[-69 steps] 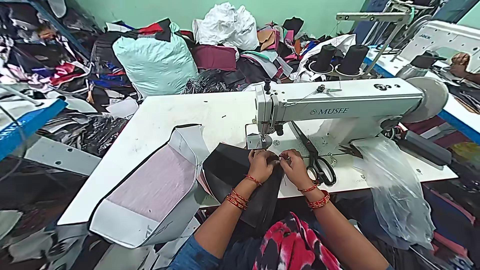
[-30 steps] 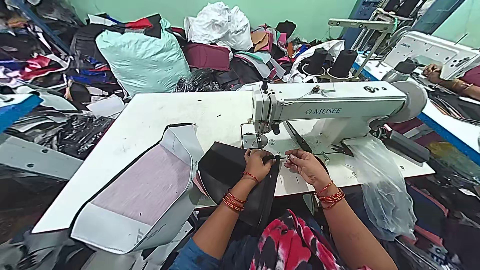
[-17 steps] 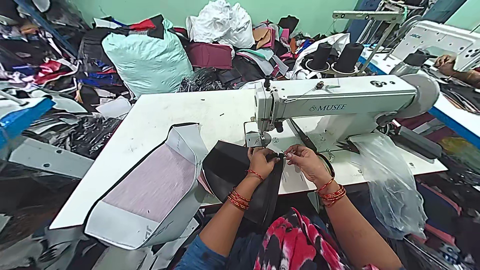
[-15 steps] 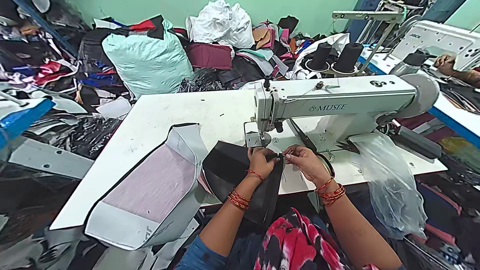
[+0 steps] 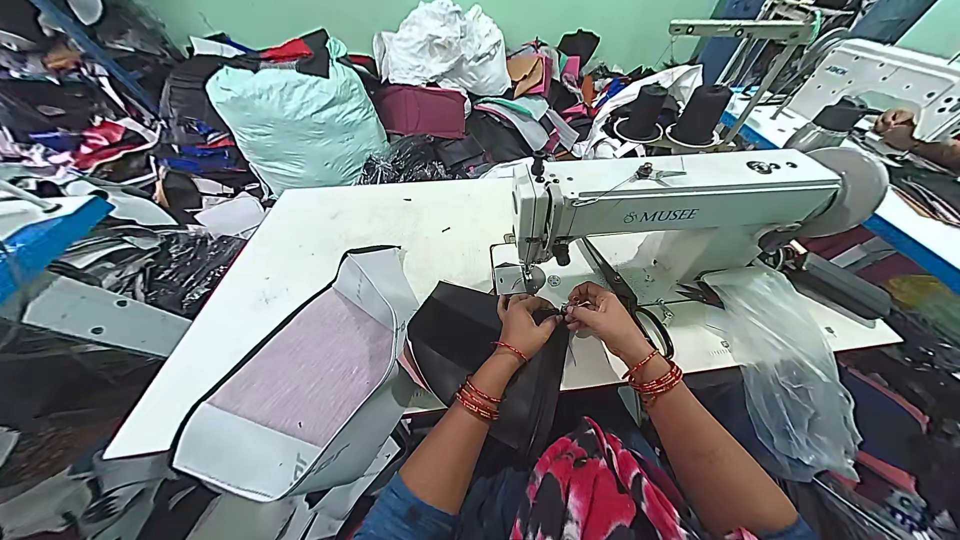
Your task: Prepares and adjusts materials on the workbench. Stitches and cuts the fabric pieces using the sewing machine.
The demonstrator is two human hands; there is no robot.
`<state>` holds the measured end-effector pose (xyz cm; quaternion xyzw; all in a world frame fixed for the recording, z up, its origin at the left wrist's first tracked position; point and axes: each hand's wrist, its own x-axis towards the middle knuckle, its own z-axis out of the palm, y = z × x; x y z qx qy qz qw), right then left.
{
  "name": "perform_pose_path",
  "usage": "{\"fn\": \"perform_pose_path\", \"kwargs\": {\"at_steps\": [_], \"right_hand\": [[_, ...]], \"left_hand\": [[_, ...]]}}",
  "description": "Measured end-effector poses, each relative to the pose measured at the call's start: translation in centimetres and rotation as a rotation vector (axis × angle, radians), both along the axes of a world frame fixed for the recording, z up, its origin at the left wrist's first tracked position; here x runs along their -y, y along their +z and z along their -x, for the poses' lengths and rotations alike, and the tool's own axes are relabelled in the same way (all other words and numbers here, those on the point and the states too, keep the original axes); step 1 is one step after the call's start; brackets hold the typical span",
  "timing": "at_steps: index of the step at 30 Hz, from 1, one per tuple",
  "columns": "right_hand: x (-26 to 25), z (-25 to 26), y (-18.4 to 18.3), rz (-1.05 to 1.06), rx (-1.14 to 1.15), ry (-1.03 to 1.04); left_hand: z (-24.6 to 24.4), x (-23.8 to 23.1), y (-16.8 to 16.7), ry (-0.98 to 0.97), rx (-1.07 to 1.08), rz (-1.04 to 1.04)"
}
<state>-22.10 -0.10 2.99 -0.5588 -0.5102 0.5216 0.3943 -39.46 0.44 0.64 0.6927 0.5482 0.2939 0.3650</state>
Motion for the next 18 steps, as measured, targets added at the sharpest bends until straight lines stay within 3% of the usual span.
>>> {"fn": "perform_pose_path", "kwargs": {"at_steps": [9, 18], "right_hand": [[-0.04, -0.51, -0.22, -0.099, 0.072, 0.085], [-0.63, -0.67, -0.31, -0.258, 0.319, 0.174]], "left_hand": [[0.01, 0.02, 0.06, -0.005, -0.004, 0.010], [-0.01, 0.15, 0.10, -0.005, 0.000, -0.006]]}}
